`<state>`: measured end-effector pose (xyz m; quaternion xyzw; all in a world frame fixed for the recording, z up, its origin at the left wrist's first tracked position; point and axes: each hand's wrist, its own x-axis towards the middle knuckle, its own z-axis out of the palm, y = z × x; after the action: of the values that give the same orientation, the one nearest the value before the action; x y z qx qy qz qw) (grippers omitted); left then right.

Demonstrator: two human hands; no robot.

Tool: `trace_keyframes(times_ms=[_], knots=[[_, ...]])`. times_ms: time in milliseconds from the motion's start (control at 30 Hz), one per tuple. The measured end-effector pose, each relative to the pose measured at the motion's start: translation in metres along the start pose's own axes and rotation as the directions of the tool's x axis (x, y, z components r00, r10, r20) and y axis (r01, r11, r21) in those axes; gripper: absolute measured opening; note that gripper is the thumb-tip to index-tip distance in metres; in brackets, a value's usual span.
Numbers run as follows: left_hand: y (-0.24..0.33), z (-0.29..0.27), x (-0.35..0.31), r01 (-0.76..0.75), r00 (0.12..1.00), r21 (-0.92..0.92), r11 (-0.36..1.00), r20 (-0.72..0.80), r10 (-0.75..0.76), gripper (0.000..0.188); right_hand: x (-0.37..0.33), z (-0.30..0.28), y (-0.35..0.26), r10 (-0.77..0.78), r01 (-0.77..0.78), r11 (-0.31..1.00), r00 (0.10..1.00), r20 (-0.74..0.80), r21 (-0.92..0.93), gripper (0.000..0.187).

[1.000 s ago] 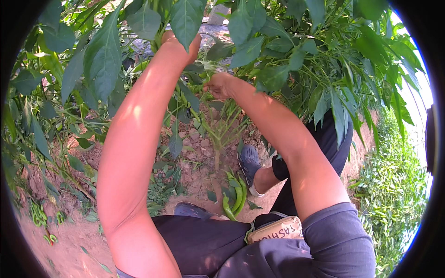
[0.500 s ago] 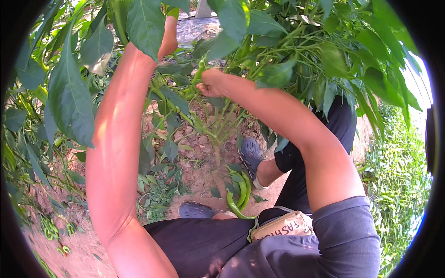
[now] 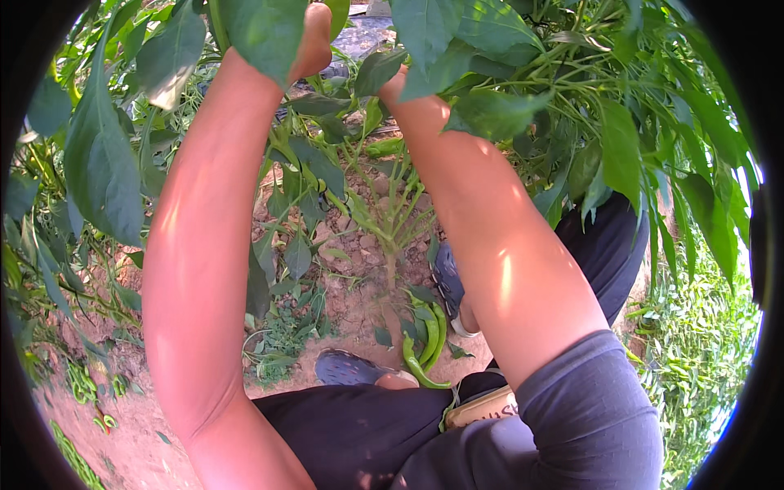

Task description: The person harvests green peppers from pepper plants in a field. They reach into the foliage, pluck peppers by hand, and place them on the ground in a growing pile.

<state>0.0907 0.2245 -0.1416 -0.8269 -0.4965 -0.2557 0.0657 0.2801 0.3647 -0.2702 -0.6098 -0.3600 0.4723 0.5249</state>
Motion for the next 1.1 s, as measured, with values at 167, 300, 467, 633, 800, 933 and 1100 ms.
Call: trace_keyframes(times_ms=[167,300,467,633,800,933,1100], knots=[[-0.001,0.027,0.006,0.301,0.954,0.061,0.952,-0.018,-0.3,0.018,0.016,0.009,0.009,-0.052,0.057,0.97,0.998,-0.026,0.236,0.009],[-0.014,0.031,0.018,0.209,0.977,-0.044,0.977,0.056,-0.207,0.018,0.026,0.01,0.013,-0.076,0.083,0.925,0.997,-0.033,0.37,0.009],[-0.004,0.016,0.018,0.245,0.956,-0.03,0.969,0.176,-0.236,0.021,0.04,0.0,0.004,-0.114,0.11,0.828,0.993,-0.027,0.55,0.009],[0.008,0.01,0.006,0.311,0.947,0.019,0.95,0.083,-0.312,0.023,0.054,-0.028,-0.003,-0.092,0.093,0.685,0.995,-0.041,0.723,0.009],[-0.004,0.023,0.012,0.248,0.967,0.02,0.968,0.054,-0.249,0.022,0.068,-0.05,0.0,-0.087,0.112,0.542,0.993,-0.077,0.833,0.009],[-0.014,0.035,0.015,0.213,0.976,0.015,0.977,0.036,-0.213,0.021,0.077,-0.067,0.002,-0.073,0.085,0.474,0.996,-0.057,0.876,0.01],[-0.015,0.044,0.02,0.178,0.984,0.02,0.984,0.021,-0.178,0.02,0.082,-0.087,-0.009,-0.045,0.016,0.464,0.999,0.005,0.886,0.011]])
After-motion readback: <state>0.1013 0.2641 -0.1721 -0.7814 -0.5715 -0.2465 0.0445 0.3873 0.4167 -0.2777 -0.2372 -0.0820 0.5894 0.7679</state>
